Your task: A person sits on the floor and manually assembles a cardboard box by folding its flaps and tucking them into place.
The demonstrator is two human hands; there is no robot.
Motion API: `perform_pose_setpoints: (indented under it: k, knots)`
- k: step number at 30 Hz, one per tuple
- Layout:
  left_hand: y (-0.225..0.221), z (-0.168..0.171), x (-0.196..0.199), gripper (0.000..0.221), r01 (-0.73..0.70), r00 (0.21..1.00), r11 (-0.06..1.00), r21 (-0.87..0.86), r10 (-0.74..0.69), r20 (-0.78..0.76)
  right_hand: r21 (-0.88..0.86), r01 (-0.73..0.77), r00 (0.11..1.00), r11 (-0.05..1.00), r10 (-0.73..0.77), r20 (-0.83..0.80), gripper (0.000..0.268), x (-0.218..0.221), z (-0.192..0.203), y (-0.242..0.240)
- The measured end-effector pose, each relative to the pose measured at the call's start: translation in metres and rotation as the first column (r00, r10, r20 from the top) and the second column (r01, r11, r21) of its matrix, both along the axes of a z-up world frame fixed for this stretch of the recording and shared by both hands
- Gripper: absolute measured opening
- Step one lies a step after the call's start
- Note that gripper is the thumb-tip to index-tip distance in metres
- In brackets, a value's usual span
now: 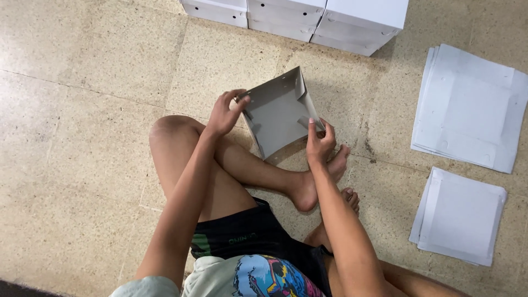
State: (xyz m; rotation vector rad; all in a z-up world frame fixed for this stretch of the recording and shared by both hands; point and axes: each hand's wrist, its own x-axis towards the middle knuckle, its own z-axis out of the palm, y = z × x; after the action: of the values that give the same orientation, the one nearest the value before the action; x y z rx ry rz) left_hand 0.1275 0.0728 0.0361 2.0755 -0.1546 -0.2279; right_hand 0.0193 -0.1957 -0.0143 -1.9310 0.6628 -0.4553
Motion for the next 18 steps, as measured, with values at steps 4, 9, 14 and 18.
perform_pose_setpoints:
  k: [4,9,14,18]
  knots:
    - [0.008,0.015,-0.033,0.083,0.137,0.990,0.990,0.023,-0.137,-0.031,0.009,0.038,0.999,0.999,-0.038,-0.031,0.039,0.000,-0.002,-0.002]
    - [0.005,0.013,-0.027,0.079,0.153,0.983,0.980,-0.131,-0.165,-0.087,-0.002,0.150,0.982,0.989,-0.149,-0.118,0.040,0.002,-0.007,-0.009]
    - [-0.007,0.020,-0.044,0.081,0.256,0.962,0.965,0.062,-0.260,0.079,0.100,0.214,0.967,0.972,-0.196,-0.165,0.047,0.005,-0.016,-0.014]
    - [-0.009,-0.010,-0.044,0.039,0.223,0.956,0.955,0.193,-0.253,0.147,0.180,0.211,0.970,0.961,-0.183,-0.162,0.061,0.009,-0.004,-0.015]
